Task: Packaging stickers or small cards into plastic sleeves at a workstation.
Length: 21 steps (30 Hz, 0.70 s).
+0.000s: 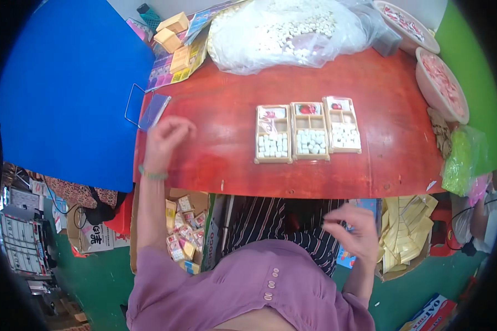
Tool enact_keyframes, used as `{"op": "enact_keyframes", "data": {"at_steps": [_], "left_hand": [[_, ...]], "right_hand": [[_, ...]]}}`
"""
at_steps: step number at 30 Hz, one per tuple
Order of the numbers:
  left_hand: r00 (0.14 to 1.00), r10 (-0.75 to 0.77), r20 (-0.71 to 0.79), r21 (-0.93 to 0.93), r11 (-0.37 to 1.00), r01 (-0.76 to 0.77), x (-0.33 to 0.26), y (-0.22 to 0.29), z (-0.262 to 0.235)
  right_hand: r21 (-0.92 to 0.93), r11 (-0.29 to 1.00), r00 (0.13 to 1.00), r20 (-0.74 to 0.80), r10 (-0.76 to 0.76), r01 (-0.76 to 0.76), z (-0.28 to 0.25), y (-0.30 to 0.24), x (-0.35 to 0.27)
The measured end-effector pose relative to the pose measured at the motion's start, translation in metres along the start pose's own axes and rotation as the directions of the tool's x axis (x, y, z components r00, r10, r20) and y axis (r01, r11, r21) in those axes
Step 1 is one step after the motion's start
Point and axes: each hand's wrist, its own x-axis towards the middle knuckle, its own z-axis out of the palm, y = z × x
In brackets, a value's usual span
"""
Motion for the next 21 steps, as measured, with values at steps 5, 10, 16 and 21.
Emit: {"op": "enact_keyframes", "data": {"at_steps": [5,10,16,21], "left_hand": [[0.961,0.213,-0.176,0.192,0.965,-0.178,0.138,-0.043,-0.057],[0.878,0.428,-0.213,0.686,0.706,-0.178,0.25,-0.056,-0.065],[0.899,0.393,-0.194,0.722,0.677,-0.14,0.34,-0.084,-0.05],[0.968,0.237,-0.087,0.782,0.618,-0.081,0.399,-0.121,-0.05]], "right_hand": [[-0.312,0.935,0.95,-0.204,-0.238,0.167,0.048,-0.005,0.057],[-0.341,0.934,0.93,-0.296,-0.216,0.108,0.068,0.024,0.06],[-0.438,0.891,0.946,-0.224,-0.234,0.116,0.072,0.027,0.068],[-0.44,0.893,0.962,-0.192,-0.194,0.092,0.072,0.026,0.07]]}}
